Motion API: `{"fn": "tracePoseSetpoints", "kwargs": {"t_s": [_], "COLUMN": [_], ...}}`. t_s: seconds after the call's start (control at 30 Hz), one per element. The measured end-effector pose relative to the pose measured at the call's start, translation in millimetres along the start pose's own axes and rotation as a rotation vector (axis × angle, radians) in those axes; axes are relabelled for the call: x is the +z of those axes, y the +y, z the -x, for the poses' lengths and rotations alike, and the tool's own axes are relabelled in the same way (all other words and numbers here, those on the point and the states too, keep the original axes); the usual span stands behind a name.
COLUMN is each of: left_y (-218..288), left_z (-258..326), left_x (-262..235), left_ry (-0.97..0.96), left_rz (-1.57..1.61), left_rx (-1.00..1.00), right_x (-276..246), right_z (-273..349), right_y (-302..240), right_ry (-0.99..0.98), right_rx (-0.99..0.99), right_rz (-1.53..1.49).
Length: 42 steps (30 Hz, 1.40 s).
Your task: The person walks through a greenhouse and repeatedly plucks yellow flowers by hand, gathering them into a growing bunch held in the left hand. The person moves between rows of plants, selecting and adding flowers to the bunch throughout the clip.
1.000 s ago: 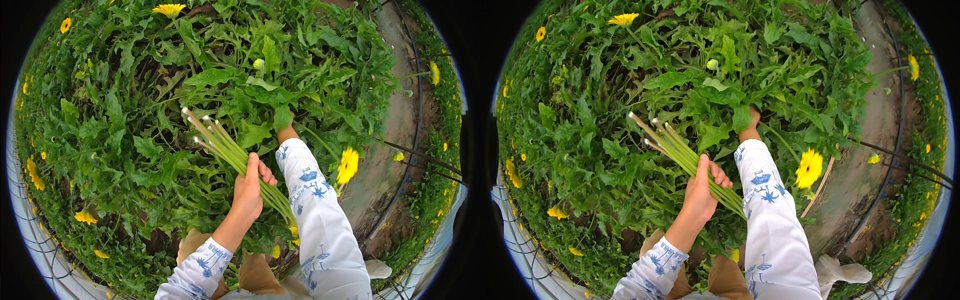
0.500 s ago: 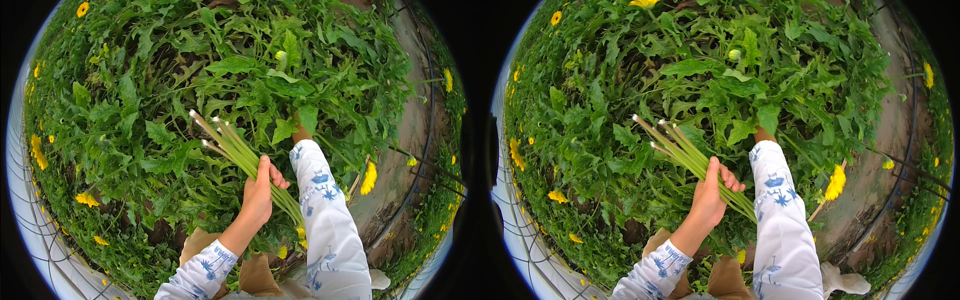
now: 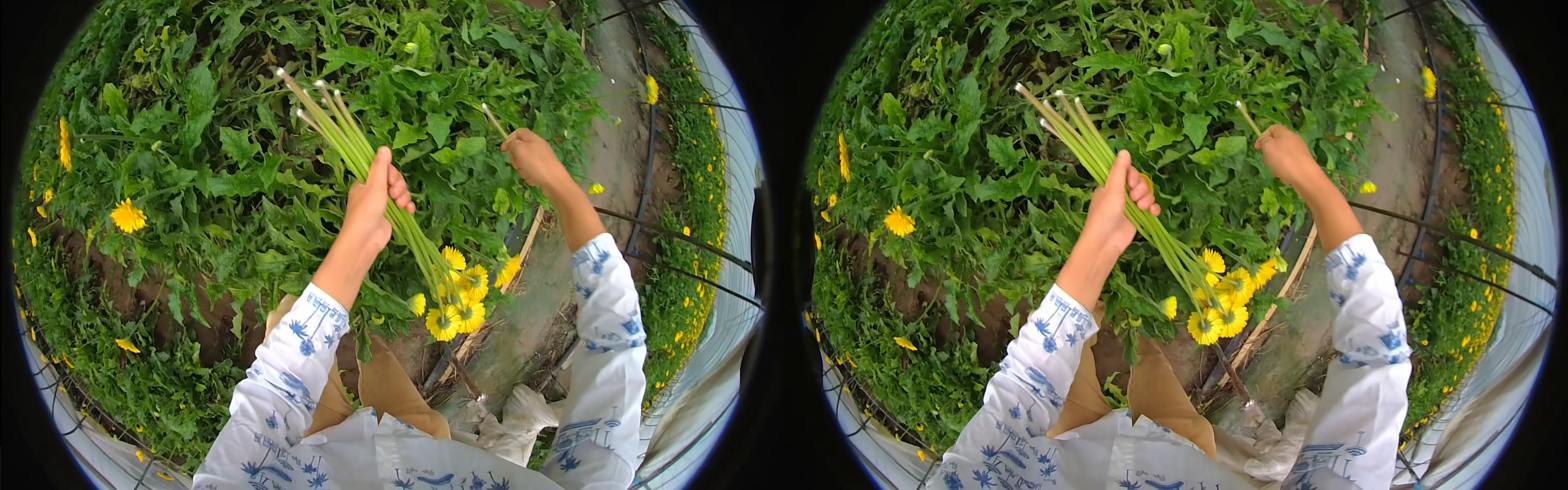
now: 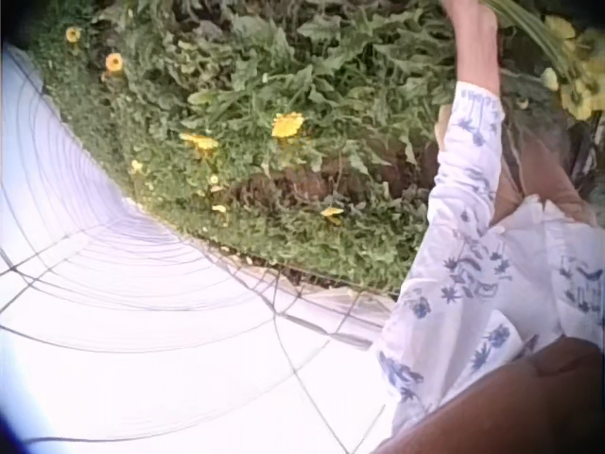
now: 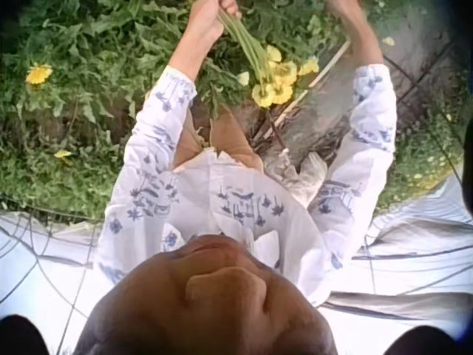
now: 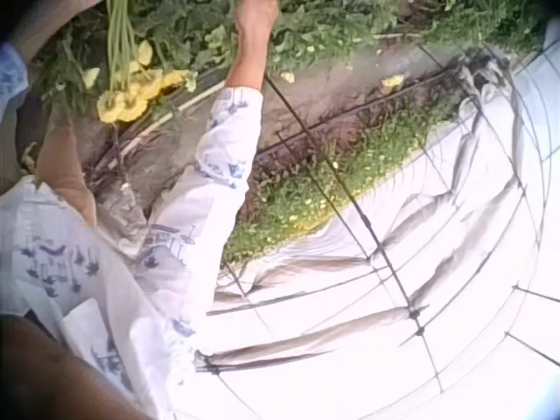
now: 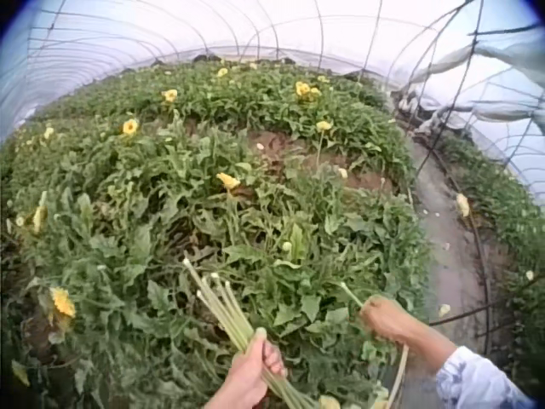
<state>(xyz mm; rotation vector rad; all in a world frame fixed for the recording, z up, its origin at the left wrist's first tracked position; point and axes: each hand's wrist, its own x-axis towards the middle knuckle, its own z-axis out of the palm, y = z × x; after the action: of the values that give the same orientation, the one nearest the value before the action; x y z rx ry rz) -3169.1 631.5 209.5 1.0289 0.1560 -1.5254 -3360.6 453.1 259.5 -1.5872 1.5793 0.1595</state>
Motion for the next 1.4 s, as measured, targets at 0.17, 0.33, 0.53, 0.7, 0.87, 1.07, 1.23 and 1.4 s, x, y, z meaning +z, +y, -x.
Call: {"fn": "tracePoseSetpoints", "kwargs": {"t_s": [0.17, 0.33, 0.53, 0.7, 0.87, 1.07, 1.23, 1.4], "left_y": [-14.9, -45.6, -70.0, -77.5, -77.9, -78.7, -61.1, -25.7], "left_z": [20.0, 58.9, 131.9, 195.4, 260.7, 319.0, 347.8, 362.2], "left_x": [-8.5, -14.2, -21.7, -45.3, -77.4, -109.5, -149.9, -218.8], "left_ry": [-0.112, -0.255, -0.256, -0.175, -0.091, 0.053, 0.127, 0.311], "left_rz": [0.055, 0.080, 0.022, 0.094, 0.095, 0.142, 0.100, 0.133], "left_rx": [-0.052, -0.131, 0.000, 0.123, 0.197, 0.350, 0.466, 0.591], "right_x": [-13.4, 40.6, 123.7, 170.0, 207.0, 236.5, 238.2, 239.6], "right_z": [98.3, 162.6, 211.6, 281.1, 339.4, 372.0, 373.2, 341.1], "right_y": [-5.4, -6.2, -1.8, -20.6, -35.4, -45.7, -30.9, -1.6], "right_ry": [-0.081, -0.070, -0.098, 0.187, 0.389, 0.325, 0.098, 0.097], "right_rx": [-0.037, -0.158, -0.343, -0.447, -0.805, -1.035, -0.850, -0.580], "right_rz": [-0.395, -0.654, -0.752, -0.614, -0.358, -0.144, -0.386, -0.340]}}
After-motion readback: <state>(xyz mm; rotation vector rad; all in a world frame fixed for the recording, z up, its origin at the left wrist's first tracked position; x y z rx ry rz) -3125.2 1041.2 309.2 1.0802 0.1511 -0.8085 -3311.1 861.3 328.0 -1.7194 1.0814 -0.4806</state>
